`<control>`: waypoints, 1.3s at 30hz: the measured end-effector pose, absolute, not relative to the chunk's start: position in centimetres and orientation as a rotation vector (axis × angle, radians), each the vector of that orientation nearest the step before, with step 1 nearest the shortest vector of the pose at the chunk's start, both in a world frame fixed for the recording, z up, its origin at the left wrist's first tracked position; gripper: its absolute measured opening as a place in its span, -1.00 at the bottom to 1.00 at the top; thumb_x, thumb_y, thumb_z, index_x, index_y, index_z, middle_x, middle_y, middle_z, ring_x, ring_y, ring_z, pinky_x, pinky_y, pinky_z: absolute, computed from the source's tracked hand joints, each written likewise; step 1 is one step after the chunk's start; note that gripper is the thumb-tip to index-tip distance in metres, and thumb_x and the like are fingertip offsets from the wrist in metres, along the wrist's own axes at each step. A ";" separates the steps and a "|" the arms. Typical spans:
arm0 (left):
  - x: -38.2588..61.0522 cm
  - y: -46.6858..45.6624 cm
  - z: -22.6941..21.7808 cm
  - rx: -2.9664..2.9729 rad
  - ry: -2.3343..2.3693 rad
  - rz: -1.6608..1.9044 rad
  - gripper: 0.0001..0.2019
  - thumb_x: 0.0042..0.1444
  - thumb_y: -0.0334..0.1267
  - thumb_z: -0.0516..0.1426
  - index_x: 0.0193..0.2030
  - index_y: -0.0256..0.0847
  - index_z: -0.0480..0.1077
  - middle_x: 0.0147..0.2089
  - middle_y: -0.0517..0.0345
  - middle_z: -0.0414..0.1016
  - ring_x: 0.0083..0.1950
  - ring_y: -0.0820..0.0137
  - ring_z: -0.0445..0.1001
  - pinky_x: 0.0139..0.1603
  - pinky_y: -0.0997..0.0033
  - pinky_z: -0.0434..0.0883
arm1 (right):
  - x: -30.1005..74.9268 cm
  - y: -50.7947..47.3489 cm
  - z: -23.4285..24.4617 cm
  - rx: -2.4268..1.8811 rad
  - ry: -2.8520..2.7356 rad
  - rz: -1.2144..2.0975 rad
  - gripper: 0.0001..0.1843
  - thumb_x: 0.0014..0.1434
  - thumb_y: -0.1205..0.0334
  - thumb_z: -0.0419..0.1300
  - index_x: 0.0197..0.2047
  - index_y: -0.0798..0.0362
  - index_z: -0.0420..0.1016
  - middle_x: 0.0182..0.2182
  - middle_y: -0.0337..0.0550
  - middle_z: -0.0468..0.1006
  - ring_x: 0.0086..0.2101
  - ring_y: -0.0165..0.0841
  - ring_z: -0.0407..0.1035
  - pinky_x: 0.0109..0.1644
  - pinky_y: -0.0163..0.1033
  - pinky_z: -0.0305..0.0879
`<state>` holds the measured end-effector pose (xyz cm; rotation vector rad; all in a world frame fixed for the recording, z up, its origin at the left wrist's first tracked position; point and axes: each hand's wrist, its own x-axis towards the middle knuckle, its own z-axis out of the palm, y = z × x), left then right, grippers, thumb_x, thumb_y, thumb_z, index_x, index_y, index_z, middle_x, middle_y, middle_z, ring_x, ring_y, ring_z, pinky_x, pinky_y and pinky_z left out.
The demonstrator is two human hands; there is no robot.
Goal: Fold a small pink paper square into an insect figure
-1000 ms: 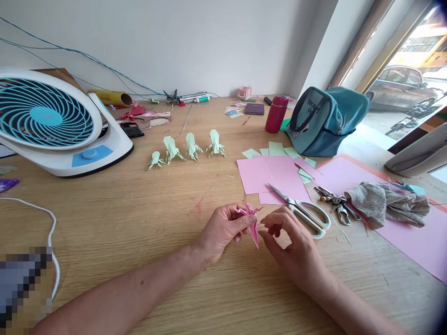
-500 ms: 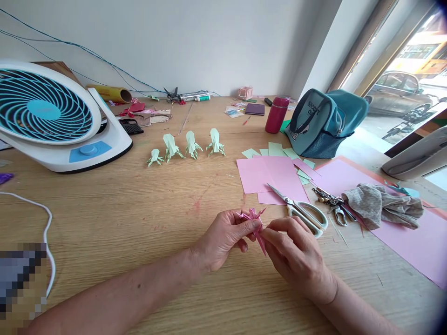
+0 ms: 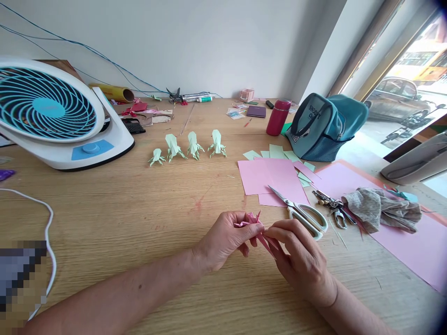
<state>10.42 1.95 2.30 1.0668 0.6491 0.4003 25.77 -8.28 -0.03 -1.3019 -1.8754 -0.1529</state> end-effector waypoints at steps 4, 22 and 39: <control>10.4 1.8 2.3 1.092 0.659 0.400 -0.62 -0.09 -0.02 0.38 -0.48 -0.28 0.40 -0.48 0.23 0.34 -0.49 0.54 0.30 -0.62 0.62 0.26 | 26.0 -8.3 0.2 -1.265 -1.917 -0.201 -0.67 0.28 0.55 0.15 0.06 0.06 0.41 -0.25 -0.04 0.52 -0.28 -0.29 0.42 -0.24 -0.16 0.40; 10.3 1.9 2.1 1.139 0.650 0.399 -0.71 0.03 -0.09 0.28 -0.45 -0.26 0.36 -0.42 0.20 0.34 -0.42 0.50 0.34 -0.59 0.61 0.34 | 25.1 -7.8 0.5 -1.362 -1.689 -0.004 -0.78 0.28 0.52 0.11 -0.15 0.00 0.43 -0.34 -0.13 0.47 -0.34 -0.32 0.40 -0.31 -0.20 0.35; 10.7 1.3 0.8 1.443 0.657 0.633 -0.85 0.09 -0.29 0.25 -0.38 -0.27 0.36 -0.38 0.22 0.46 -0.36 0.51 0.46 -0.32 0.57 0.42 | 24.4 -7.0 -0.8 -1.283 -0.886 1.025 -0.68 0.15 -0.02 0.37 -0.32 0.03 0.44 -0.40 -0.18 0.48 -0.38 -0.38 0.35 -0.30 -0.30 0.35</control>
